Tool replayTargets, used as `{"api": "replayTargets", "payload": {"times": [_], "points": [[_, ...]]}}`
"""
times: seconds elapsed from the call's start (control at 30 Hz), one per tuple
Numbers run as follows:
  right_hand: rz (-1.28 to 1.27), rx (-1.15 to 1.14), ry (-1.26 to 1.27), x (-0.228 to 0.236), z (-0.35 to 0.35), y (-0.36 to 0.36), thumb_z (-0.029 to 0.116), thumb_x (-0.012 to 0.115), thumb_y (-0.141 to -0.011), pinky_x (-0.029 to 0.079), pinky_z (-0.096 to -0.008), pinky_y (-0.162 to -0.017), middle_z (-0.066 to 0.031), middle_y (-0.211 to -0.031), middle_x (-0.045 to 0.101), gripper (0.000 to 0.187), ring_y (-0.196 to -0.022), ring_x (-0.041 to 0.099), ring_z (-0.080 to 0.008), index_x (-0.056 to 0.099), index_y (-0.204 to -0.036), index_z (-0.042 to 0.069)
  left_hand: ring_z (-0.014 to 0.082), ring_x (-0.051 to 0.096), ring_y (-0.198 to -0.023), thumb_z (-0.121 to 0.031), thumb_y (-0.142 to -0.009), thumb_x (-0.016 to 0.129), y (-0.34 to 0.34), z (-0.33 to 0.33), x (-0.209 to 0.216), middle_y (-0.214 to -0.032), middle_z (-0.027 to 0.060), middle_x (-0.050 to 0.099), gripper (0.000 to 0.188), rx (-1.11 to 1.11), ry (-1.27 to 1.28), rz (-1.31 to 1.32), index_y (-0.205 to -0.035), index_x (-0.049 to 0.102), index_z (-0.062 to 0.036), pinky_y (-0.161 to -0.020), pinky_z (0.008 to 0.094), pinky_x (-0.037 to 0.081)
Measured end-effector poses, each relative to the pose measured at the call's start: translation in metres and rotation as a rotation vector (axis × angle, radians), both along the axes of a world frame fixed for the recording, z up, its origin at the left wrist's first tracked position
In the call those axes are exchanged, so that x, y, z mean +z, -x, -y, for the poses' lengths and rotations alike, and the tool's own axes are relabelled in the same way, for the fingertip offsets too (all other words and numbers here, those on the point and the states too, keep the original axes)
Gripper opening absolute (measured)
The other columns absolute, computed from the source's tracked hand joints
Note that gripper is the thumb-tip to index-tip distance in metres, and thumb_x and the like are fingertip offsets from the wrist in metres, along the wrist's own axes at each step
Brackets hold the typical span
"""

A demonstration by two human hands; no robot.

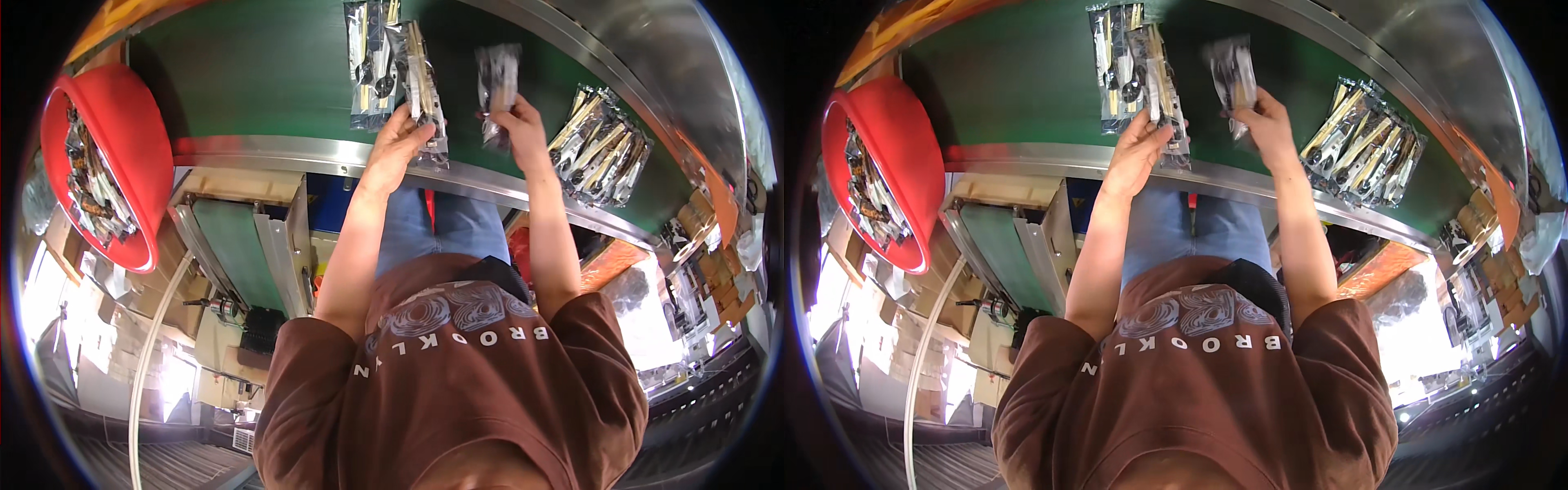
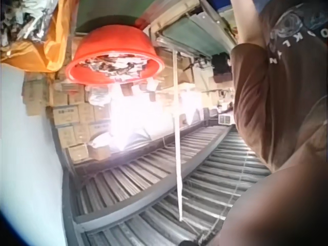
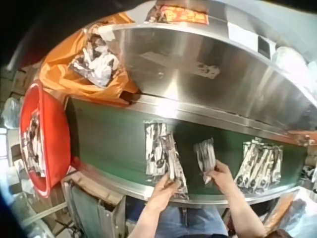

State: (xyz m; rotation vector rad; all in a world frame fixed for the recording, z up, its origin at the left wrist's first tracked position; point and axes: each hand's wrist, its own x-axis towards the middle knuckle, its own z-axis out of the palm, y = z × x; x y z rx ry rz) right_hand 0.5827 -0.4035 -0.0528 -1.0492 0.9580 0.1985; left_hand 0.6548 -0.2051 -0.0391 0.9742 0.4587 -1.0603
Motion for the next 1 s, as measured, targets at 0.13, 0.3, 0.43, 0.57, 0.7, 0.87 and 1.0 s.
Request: {"api": "replayTargets", "payload": {"times": [0.13, 0.3, 0.43, 0.57, 0.7, 0.87, 1.0], "points": [[0.412, 0.898, 1.053, 0.047, 0.009, -0.017, -0.006, 0.057, -0.058, 0.04, -0.0351, -0.073, -0.008, -0.08, 0.053, 0.046, -0.079, 0.051, -0.0272, 0.06, -0.1, 0.011, 0.0113, 0.059, -0.083, -0.006, -0.084, 0.057, 0.002, -0.006, -0.003, -0.091, 0.0096, 0.062, 0.035, -0.211, -0.023, 0.045, -0.116, 0.046, 0.0027, -0.072, 0.025, 0.048], [0.551, 1.165, 1.348, 0.07, 0.017, -0.001, 0.01, 0.059, -0.063, 0.04, -0.0385, -0.073, -0.0068, -0.079, 0.05, 0.032, -0.082, 0.05, -0.0259, 0.062, -0.096, 0.009, 0.0101, 0.057, -0.075, -0.022, -0.081, 0.064, 0.016, 0.013, 0.012, -0.084, 0.0057, 0.063, 0.026, -0.537, 0.026, 0.139, -0.097, 0.058, -0.0026, -0.065, 0.0262, 0.045], [0.256, 1.594, 1.489, 0.07, 0.072, 0.043, 0.011, 0.055, -0.069, 0.035, -0.043, -0.092, -0.0096, -0.098, 0.052, 0.04, -0.1, 0.048, -0.0287, 0.057, -0.109, 0.011, 0.0285, 0.053, -0.08, -0.023, -0.077, 0.066, -0.017, -0.016, -0.016, -0.086, 0.0127, 0.057, 0.027, -0.222, -0.909, 0.898, -0.091, 0.055, -0.0018, -0.073, 0.0362, 0.042], [-0.077, 1.821, 1.749, 0.067, 0.075, 0.039, 0.012, 0.059, -0.071, 0.03, -0.046, -0.098, -0.014, -0.125, 0.044, 0.064, -0.116, 0.041, -0.0316, 0.037, -0.131, 0.01, 0.0318, 0.049, -0.089, -0.023, -0.071, 0.07, -0.046, -0.024, -0.029, -0.094, 0.0158, 0.054, 0.038, -0.276, -1.263, 1.106, -0.096, 0.053, 0.0006, -0.078, 0.0399, 0.04], [0.146, 1.017, 0.938, 0.008, 0.012, -0.017, 0.014, 0.065, -0.076, 0.043, -0.0335, -0.086, -0.0127, -0.107, 0.056, 0.053, -0.101, 0.054, -0.0257, 0.042, -0.123, 0.002, 0.0284, 0.054, -0.072, -0.021, -0.066, 0.074, -0.049, -0.018, -0.066, -0.083, 0.0139, 0.056, 0.04, -0.287, -1.104, 0.883, -0.091, 0.056, 0.0037, -0.068, 0.0379, 0.045], [-0.025, 0.153, -0.077, -0.018, -0.046, -0.056, 0.028, 0.065, -0.08, 0.047, -0.0287, -0.069, -0.0081, -0.089, 0.062, 0.041, -0.08, 0.058, -0.0146, 0.053, -0.106, -0.002, 0.0138, 0.058, -0.081, -0.007, -0.073, 0.067, -0.044, 0.001, -0.021, -0.093, 0.0072, 0.061, 0.034, -0.193, -0.238, 0.098, -0.104, 0.055, 0.0025, -0.07, 0.0271, 0.047], [0.088, -0.074, -0.279, 0.021, -0.047, -0.057, 0.016, 0.062, -0.081, 0.045, -0.027, -0.066, -0.0047, -0.086, 0.061, 0.022, -0.076, 0.057, -0.0115, 0.058, -0.096, 0.0, 0.0147, 0.057, -0.085, -0.01, -0.071, 0.071, -0.03, 0.005, 0.013, -0.095, 0.0077, 0.059, 0.047, -0.298, -0.147, 0.165, -0.112, 0.049, 0.0025, -0.075, 0.0274, 0.046]]}}
